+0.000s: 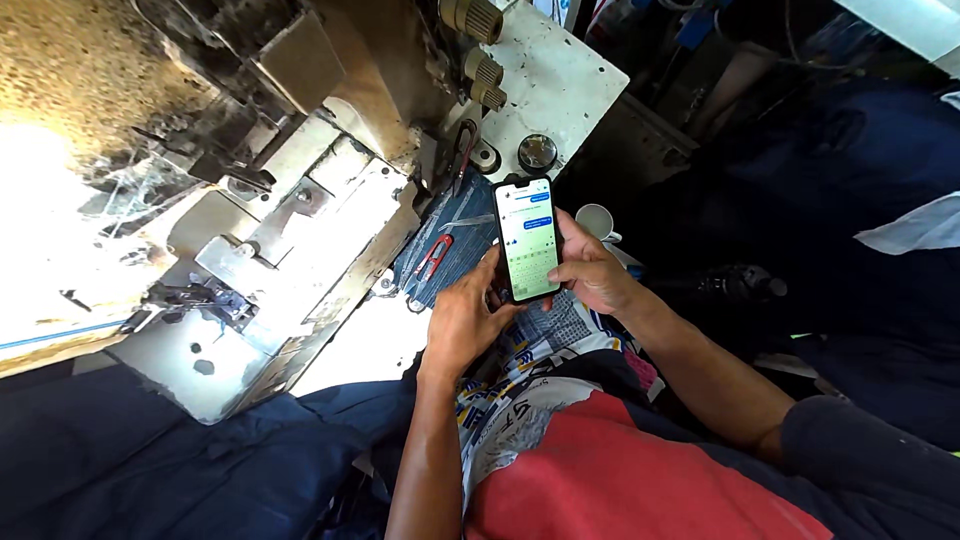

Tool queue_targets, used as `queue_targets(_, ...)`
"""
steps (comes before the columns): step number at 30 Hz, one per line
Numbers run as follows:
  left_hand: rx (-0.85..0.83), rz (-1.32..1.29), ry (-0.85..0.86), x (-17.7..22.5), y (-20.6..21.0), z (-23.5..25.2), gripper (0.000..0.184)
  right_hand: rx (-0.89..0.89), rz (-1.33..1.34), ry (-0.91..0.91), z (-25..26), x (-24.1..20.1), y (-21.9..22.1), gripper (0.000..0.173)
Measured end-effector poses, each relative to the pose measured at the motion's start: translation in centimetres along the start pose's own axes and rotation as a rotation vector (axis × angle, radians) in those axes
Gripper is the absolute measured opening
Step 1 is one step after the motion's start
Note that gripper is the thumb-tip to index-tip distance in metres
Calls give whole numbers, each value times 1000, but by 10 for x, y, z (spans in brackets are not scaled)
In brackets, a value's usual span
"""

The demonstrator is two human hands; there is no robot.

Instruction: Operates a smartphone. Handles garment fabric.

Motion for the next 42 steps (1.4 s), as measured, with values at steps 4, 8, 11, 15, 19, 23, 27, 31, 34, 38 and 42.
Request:
queue_targets(4,-7,-3,1,0,0,0,85,-2,8,-9,0,2,-1,76)
queue_targets(8,7,-5,17,0,0,0,83,-13,11,-12,0,2,-1,80)
queue_targets(11,5,-3,11,0,0,0,83,-27,12,-29,-1,3,-1,87)
queue_targets(15,-4,8,10,0,-1,0,83,-13,-2,-30,-2,5,-1,91)
queue_targets(19,-5,15,19,1,-1,0,84,8,-3,-28,-1,7,-2,91)
queue_targets(23,-17,26,48,1,-2,1,90,12,11,-33,-1,8,-1,91)
queue_targets(27,-21,34,43,1,-1,2,87,10,0,-32,-3,6,-2,92)
queue_targets(31,-19,43,38,1,0,1,86,14,4,-38,-4,4,0,91)
queue_targets(34,-12,43,27,1,0,1,85,43,-41,-39,-3,3,3,88)
queue_targets(38,2,48,9,2,2,1,84,117,-135,-58,-1,0,8,81)
queue_targets(42,24,72,16,2,3,1,84,206,-232,-70,1,1,14,76)
Point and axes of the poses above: each hand's wrist, its own z-axis towards the middle knuckle, its own y-axis out of the palm, x = y × z, the point moved 2 cm from there along z, towards the middle knuckle, and after that the axes turned 3 degrees about -y, right-handed, at the moved point
